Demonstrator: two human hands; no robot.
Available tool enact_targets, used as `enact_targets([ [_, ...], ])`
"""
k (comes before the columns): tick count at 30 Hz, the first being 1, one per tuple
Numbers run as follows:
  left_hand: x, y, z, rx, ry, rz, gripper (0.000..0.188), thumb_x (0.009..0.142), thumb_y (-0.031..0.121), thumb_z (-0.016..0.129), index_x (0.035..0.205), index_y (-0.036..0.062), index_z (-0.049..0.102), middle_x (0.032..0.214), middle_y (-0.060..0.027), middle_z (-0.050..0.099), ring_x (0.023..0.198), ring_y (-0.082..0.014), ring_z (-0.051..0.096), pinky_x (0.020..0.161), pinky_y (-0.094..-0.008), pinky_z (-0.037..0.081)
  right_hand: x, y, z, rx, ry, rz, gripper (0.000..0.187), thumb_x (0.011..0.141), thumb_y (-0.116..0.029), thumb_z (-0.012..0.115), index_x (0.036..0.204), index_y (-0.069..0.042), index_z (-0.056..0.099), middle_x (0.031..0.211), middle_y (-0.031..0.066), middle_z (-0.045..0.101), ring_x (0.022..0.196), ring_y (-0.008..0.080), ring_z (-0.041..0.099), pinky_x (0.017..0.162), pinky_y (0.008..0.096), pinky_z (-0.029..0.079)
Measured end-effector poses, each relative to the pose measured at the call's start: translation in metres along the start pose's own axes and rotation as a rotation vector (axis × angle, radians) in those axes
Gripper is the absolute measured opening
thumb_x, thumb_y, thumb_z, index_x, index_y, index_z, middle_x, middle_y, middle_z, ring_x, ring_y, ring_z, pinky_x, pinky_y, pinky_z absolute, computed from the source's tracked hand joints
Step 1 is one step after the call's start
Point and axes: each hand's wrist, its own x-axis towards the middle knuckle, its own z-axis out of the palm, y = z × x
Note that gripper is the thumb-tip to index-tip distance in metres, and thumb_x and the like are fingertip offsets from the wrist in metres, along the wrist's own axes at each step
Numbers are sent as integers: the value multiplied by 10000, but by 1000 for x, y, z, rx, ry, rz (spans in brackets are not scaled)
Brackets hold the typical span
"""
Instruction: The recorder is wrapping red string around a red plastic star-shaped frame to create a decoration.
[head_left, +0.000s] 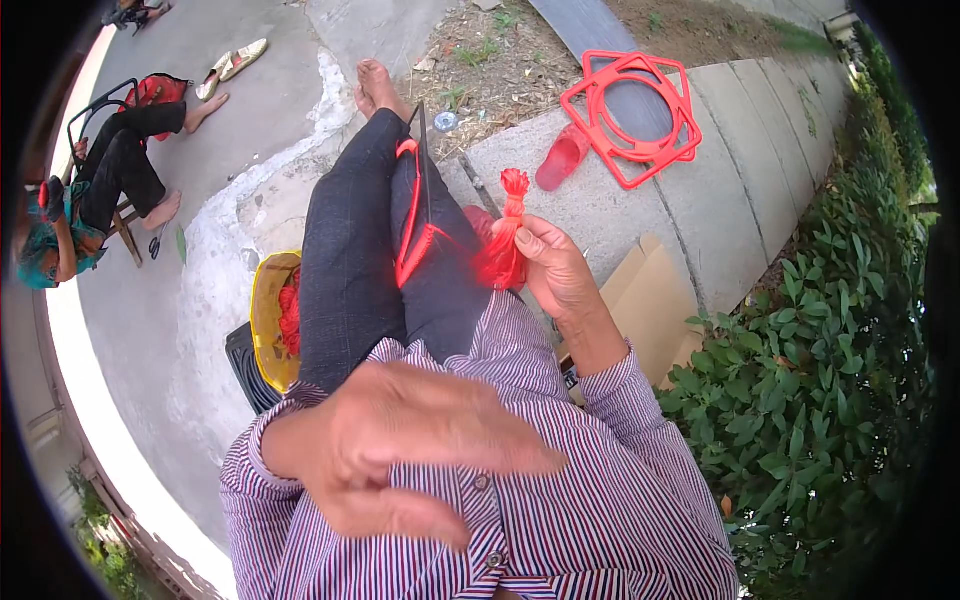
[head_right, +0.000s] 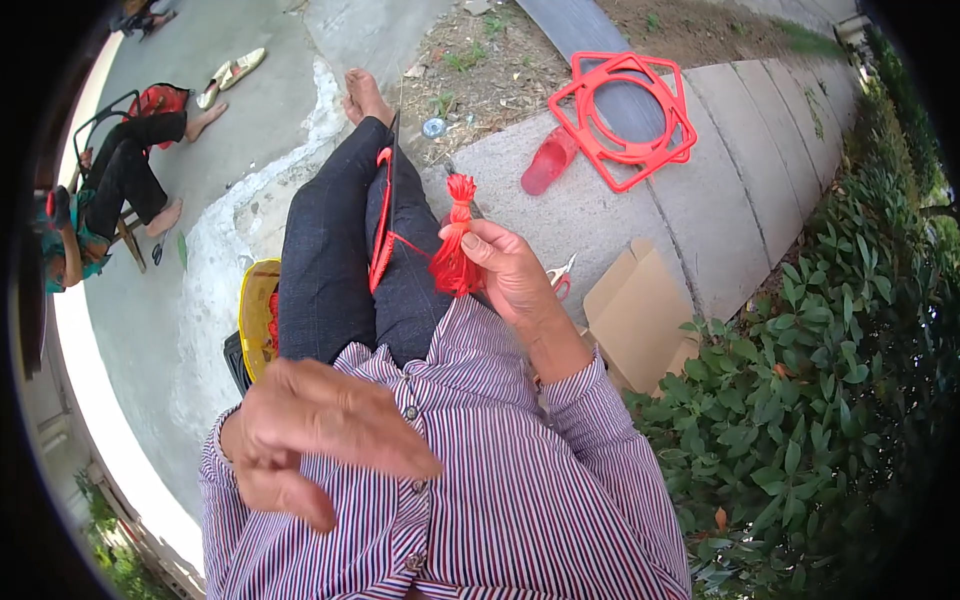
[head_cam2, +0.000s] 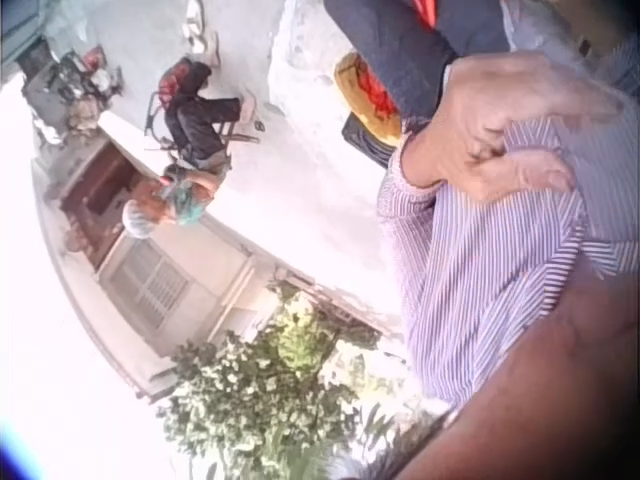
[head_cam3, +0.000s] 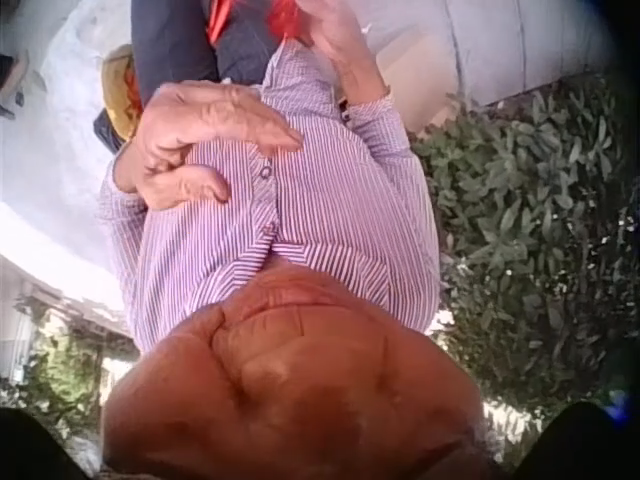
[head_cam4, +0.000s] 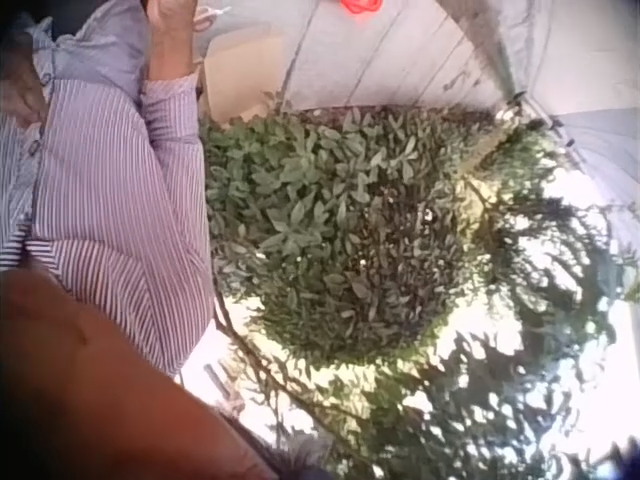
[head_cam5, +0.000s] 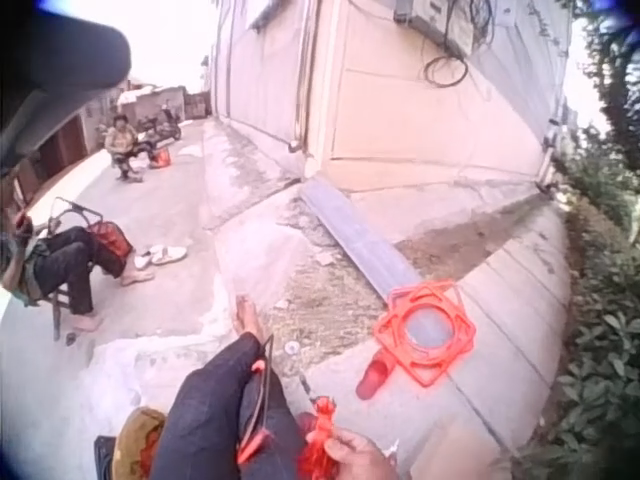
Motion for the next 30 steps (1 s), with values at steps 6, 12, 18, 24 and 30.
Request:
enact_targets([
  [6,-26,-98,-64,830,564,-580,309,894,161,647,1154,-1,614,917,-27,560,794,-101,550,739,-227,436,22,16,14,17,-223,141,315,905,-183,634,1146,19,608,1085,53,637,1018,123,579,949,280,424],
  [12,-17,-102,-89,-224,831,-331,207,918,36,568,1117,-3,609,960,-59,628,952,-143,591,899,-304,461,53,11,13,-429,-151,232,350,935,-243,599,1152,31,582,869,8,626,704,55,556,659,190,452],
  [18,-44,-122,-141,1487,456,-444,256,753,0,611,966,110,700,912,-53,575,898,-233,564,828,-302,447,81,9,-3,-362,-75,83,278,889,-177,621,1088,18,624,786,42,607,664,72,538,628,195,437],
  [24,-36,-173,-135,1268,572,-799,259,713,25,646,968,68,666,952,-103,615,945,-277,580,821,-363,474,101,50,-7,-1350,-84,-206,283,775,-179,693,978,16,671,926,111,646,872,272,625,777,356,483],
  [30,-49,-191,-138,1030,879,-660,436,733,58,618,1155,-1,528,1181,-178,547,1050,-273,566,927,-326,447,74,9,2,-1152,79,-320,233,763,-214,687,840,5,668,1083,130,610,1031,221,571,858,340,443],
])
